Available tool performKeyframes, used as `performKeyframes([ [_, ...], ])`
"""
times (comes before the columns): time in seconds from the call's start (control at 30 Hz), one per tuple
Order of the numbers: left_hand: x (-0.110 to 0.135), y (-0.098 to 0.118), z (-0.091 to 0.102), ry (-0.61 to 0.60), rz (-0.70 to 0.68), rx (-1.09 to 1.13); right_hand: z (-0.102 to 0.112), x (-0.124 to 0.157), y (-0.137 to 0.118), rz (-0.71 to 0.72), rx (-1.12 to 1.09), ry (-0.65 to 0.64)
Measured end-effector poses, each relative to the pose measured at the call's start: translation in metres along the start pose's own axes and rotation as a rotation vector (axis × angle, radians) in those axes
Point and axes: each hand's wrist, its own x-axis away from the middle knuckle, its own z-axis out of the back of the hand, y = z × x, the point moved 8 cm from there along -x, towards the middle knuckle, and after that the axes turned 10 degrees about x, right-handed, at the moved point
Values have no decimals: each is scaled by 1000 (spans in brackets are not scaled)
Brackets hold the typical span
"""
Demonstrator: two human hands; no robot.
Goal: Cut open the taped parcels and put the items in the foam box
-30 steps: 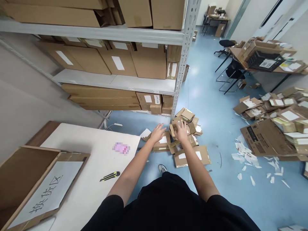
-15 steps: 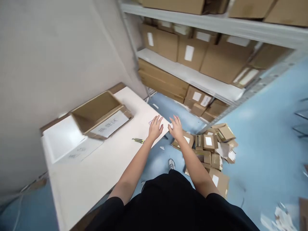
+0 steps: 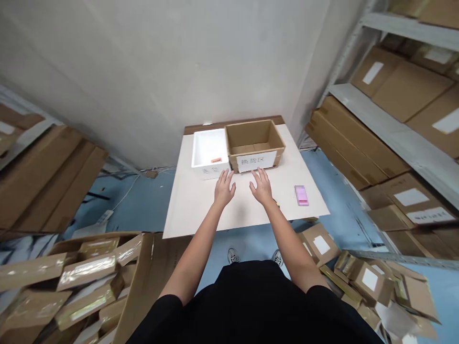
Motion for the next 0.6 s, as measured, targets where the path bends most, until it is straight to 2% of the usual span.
performKeyframes([
  [0.1,22,-46,39,39,65,-28,-31,-11,-47,36,-20,-24],
  [0.17,34,-69,56,44,99,-42,-47,-15,-70,43,-38,-38],
  [0.3,52,-99,78,49,163,-49,-72,-19,-105,82,-73,-84],
  [0.4,70,-120,95,93,238,-80,-95,-27,-136,169,-109,-128],
  [0.5,103,-143,122,159,353,-128,-127,-36,-178,302,-143,-189],
  [0.6,157,-168,159,242,510,-169,-165,-37,-238,462,-171,-278],
])
